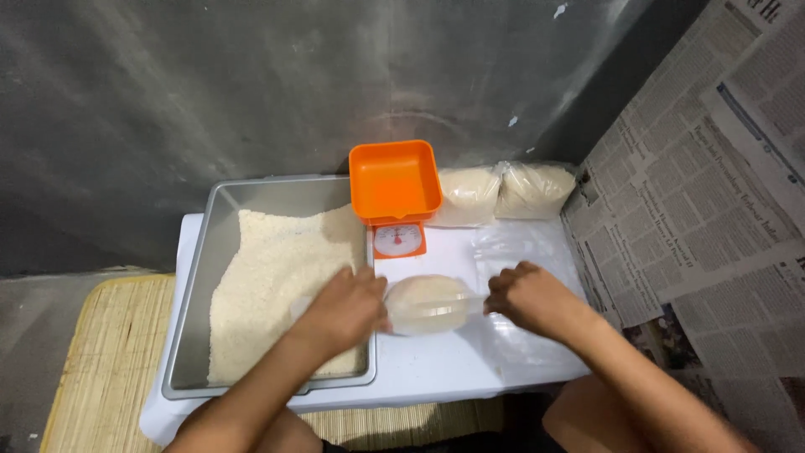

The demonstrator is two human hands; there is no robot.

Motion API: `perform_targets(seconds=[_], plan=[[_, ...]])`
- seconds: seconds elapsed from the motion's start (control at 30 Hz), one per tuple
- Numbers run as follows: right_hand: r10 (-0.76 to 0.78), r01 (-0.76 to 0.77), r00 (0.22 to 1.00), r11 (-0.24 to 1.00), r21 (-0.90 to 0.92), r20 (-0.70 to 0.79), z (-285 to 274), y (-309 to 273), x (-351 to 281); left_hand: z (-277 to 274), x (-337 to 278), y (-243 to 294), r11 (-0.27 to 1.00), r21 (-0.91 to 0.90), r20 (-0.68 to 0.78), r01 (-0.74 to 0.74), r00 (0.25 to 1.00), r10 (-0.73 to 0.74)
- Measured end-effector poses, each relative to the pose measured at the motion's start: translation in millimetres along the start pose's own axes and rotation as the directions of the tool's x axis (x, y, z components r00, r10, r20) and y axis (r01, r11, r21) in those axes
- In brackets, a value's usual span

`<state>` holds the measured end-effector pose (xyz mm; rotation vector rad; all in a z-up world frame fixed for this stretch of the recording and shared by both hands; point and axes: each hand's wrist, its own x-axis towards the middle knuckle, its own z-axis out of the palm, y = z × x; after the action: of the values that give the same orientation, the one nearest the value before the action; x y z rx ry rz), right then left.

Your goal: The person fills small plastic bags with rice by scooping it from a large container with a spoon, then seals each bag and places it on a scale to weigh it. The person adjusts the amount of rice in the bag by adding or removing rice with the spoon until the desired weight is reached.

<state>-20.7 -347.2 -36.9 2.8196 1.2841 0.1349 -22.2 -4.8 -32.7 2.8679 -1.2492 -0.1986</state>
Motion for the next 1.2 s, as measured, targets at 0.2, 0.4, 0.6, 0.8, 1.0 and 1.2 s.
perform_targets(seconds=[0.2,0.4,0.6,0.8,1.0,1.2], plan=[[0.057,-0.065,0.995,0.993,-0.094,-0.081,12,12,6,-14,5,-5,0.992,0.118,-0.17,0.036,0.985,-0.016],[0.003,0.004,0.993,0.998,-0.063,0.117,10,5,2,2,3,2,0.998,0.051,-0.093,-0.046,0.994,0.05],[0.165,-0.168,0.986,0.976,-0.141,-0.036,-36,19,25,-49,16,-12,0.98,0.16,-0.374,0.117,0.926,-0.05],[-0.019,0.033,0.996,0.987,-0.16,0.087,44,15,-7,6,-7,25,0.995,-0.054,-0.159,-0.083,0.984,0.074],[0.194,-0.193,0.981,0.972,-0.137,-0.002,-22,10,10,-23,8,-8,0.991,0.122,-0.343,0.059,0.939,-0.013],[0.082,-0.071,0.986,0.994,-0.077,0.144,25,2,-8,11,-1,13,0.995,0.003,-0.178,-0.104,0.979,0.103]])
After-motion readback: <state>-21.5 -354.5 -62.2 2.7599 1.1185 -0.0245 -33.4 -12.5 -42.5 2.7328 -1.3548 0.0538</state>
